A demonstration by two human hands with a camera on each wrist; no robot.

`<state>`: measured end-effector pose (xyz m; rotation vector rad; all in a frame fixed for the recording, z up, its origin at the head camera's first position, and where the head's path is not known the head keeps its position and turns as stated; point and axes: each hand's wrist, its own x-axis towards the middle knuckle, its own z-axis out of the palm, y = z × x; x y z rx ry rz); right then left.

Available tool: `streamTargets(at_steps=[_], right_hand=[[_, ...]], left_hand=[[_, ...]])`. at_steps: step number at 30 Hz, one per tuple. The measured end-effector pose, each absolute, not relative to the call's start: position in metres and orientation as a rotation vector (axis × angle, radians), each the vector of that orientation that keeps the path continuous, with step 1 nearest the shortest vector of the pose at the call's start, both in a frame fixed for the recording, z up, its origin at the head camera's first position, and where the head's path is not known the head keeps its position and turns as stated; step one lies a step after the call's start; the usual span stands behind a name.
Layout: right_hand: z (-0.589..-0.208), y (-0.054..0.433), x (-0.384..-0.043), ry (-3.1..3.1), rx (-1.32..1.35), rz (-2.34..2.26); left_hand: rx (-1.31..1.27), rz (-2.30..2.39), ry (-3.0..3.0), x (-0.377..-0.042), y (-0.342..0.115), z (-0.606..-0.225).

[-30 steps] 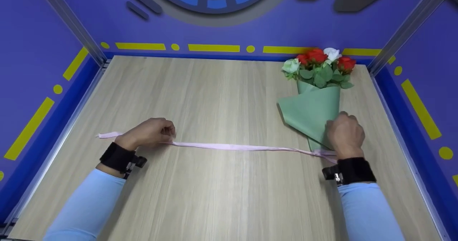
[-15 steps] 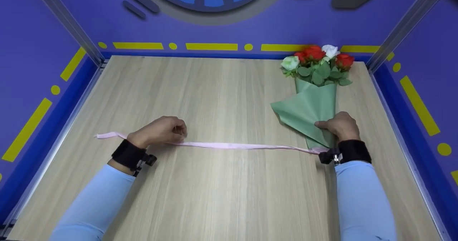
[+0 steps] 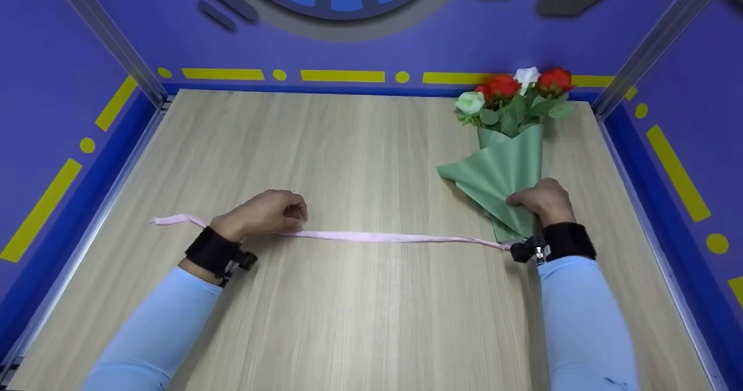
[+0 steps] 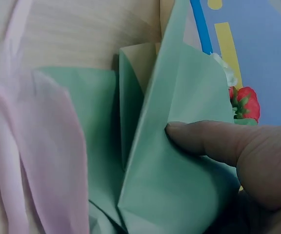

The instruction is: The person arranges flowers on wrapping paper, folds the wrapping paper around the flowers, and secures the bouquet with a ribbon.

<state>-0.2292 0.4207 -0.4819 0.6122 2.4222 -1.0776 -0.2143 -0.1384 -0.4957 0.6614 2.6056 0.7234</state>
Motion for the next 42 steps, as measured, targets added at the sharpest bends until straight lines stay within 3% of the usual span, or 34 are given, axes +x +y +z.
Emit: streamTargets(at_steps=[6,15,27,36,42], right_hand=[[-0.485,0.419,-0.226,2.384,0.635,-1.199],[-0.482,0.408,-0.235,2.645,0.621,-0.929],[-0.487,0.397,-0.228,2.157,0.741,-1.583],[-0.485,0.339,-0.228,1.934,0.853,-1.985],[-0.497,0.284,-0.226,1.799,0.89,-2.262]], left_hand=[[0.676,0.712,2.578,-0.213,-0.132,-0.501],[0.735,0.65,2.55,-0.211,-0.125,-0.508],[0.726,0.661,2.54,-0.209,-0.122,-0.509],[0.603,0.724,2.58,-0.213,-0.119,-0.504],[0.455,0.952,2.65,-0.225,-0.092,-0.491]])
